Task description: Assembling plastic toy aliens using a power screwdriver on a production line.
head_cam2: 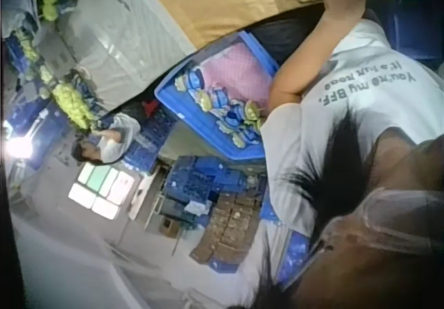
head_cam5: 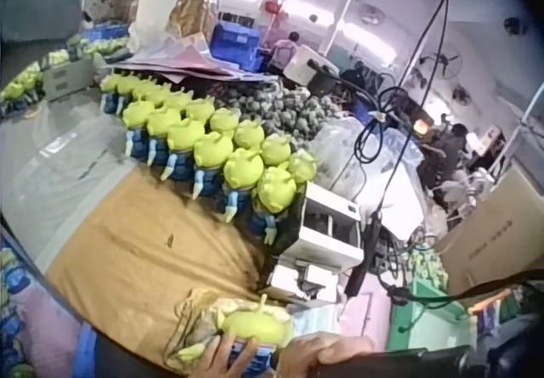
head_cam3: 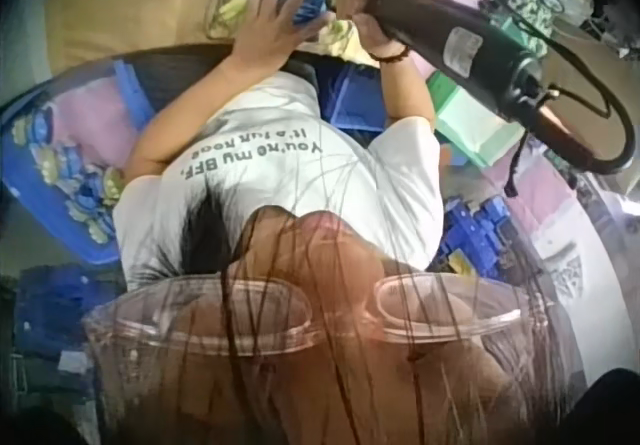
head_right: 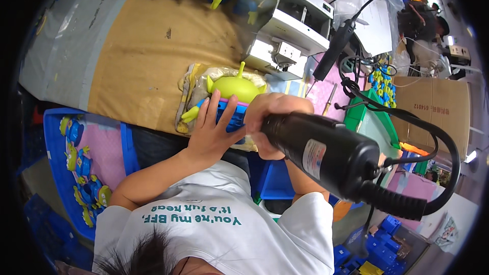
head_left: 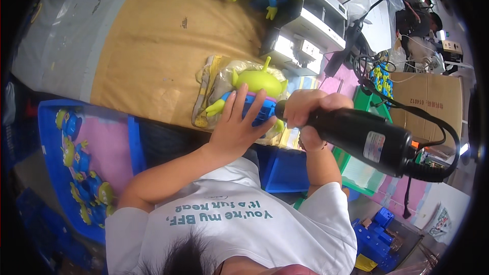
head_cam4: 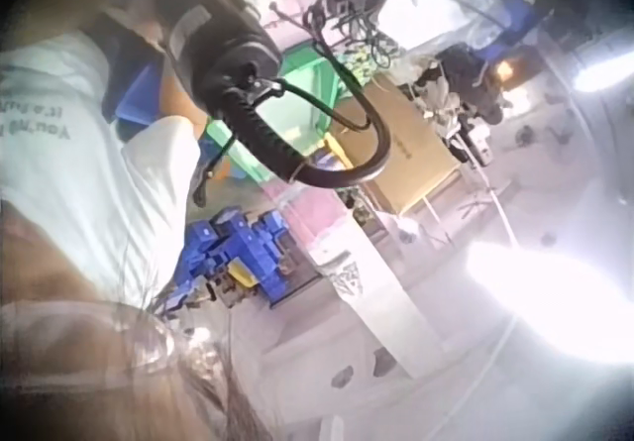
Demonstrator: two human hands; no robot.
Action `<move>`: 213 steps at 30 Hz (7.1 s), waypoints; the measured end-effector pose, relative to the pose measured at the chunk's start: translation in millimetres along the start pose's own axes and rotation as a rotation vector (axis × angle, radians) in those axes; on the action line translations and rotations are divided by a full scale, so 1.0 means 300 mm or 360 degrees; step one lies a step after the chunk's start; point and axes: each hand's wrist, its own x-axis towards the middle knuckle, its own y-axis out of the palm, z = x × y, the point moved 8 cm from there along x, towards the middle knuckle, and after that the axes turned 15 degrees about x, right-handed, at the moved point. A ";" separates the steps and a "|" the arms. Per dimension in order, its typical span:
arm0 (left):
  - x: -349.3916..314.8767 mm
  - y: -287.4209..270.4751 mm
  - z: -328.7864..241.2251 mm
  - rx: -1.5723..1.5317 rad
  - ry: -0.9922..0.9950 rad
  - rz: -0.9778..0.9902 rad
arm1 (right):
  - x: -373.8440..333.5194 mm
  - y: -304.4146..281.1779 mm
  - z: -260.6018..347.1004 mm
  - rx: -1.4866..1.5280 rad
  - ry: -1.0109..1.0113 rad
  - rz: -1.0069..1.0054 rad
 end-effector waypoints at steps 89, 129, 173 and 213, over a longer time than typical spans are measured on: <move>-0.124 0.009 0.331 -0.0725 -0.0511 -0.0258 | 0.104 0.118 -0.119 -0.0111 0.0120 -0.0098; -0.134 0.035 0.279 -0.0602 -0.0255 -0.0104 | 0.189 -0.144 0.181 0.0015 -0.0263 -0.0611; -0.158 0.039 0.258 -0.0541 -0.0266 -0.0202 | -0.106 0.146 0.093 0.0056 -0.0092 0.0122; -0.162 0.041 0.276 -0.0555 -0.0280 -0.0204 | 0.020 0.124 0.063 0.0123 0.0209 -0.0656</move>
